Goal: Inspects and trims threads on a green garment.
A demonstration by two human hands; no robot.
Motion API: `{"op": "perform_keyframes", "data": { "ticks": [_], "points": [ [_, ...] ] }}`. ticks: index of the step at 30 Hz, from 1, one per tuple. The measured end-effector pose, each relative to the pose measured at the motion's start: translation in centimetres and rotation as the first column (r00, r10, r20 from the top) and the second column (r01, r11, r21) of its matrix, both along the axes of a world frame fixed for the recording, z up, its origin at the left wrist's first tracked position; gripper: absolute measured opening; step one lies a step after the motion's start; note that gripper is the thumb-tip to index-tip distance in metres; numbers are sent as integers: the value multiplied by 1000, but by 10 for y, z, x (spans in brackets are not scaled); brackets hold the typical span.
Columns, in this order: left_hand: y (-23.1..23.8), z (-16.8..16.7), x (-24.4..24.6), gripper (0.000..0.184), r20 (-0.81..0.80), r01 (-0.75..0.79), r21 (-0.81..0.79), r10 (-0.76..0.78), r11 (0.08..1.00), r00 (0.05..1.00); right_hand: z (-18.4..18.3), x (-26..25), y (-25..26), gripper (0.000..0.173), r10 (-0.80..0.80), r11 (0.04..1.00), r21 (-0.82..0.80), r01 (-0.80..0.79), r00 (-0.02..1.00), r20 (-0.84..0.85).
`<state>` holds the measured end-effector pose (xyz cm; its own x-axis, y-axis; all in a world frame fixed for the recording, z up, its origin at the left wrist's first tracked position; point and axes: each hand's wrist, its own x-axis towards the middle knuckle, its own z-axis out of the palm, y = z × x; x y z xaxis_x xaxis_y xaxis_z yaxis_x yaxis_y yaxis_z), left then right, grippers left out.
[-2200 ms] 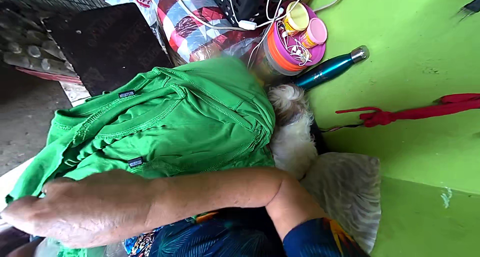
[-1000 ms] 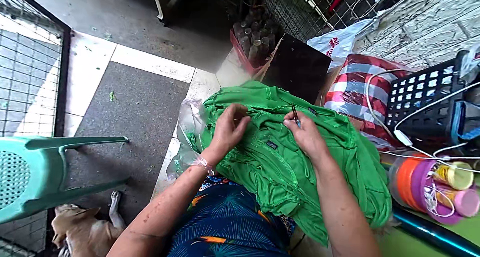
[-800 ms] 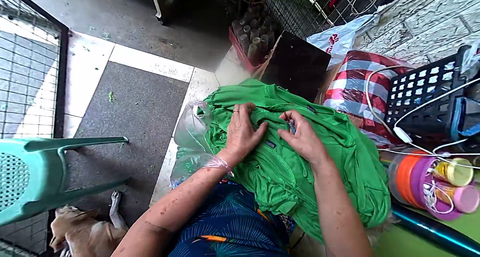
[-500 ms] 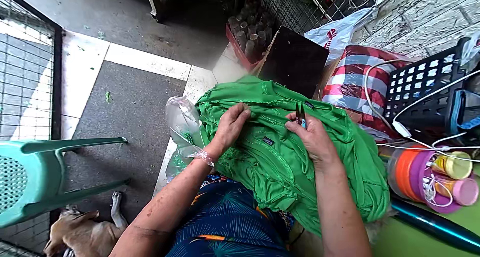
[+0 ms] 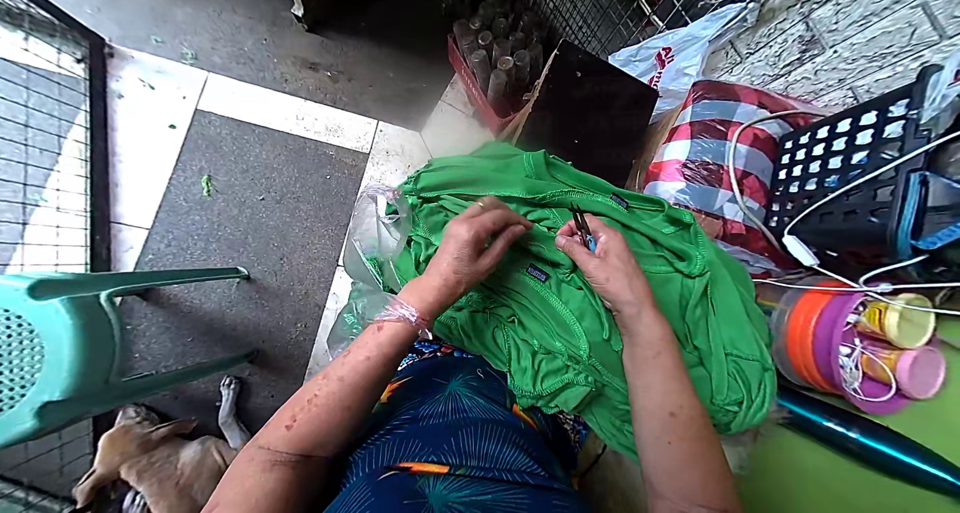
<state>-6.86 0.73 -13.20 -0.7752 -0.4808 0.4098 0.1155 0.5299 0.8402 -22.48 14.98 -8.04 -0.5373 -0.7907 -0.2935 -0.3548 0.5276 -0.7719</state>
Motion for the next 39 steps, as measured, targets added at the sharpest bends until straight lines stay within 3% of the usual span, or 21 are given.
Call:
{"op": "perform_keyframes", "data": {
  "ticks": [3, 7, 10, 13, 19, 24, 32, 39],
  "points": [
    [6, -8, -9, 17, 68, 108, 75, -113, 991, 991, 0, 0, 0, 8, 8, 1000, -9, -8, 1000, -1],
    [11, -10, -5, 3, 77, 84, 247, -106, 965, 991, 2, 2, 2, 6, -20, 1000, -14, 20, 1000, -18],
    [2, -18, 1, 8, 132, -26, 490, -45, 871, 990, 2, 1, 3, 6, -89, 996, -8, 89, 995, -44],
    [-1, -23, 7, 10, 203, -114, 597, -12, 794, 979, -1, 4, 0, 7, -88, 996, 3, 90, 983, -162],
    [4, -15, 16, 16, 186, -15, 543, -102, 840, 977, -12, 3, 1, 30, 62, 964, -216, -155, 920, -387],
    [10, -27, 15, 16, -28, 120, 626, -131, 771, 991, -6, 1, 6, 36, 201, 971, -64, -228, 937, -287],
    [23, -34, 18, 12, -72, 44, 651, 4, 758, 997, -5, 14, 16, 24, 240, 951, -37, -308, 805, -542],
    [22, -42, 22, 12, -147, 158, 526, -94, 835, 985, -7, 22, 11, 23, 185, 966, -39, -255, 791, -582]
  ]
}}
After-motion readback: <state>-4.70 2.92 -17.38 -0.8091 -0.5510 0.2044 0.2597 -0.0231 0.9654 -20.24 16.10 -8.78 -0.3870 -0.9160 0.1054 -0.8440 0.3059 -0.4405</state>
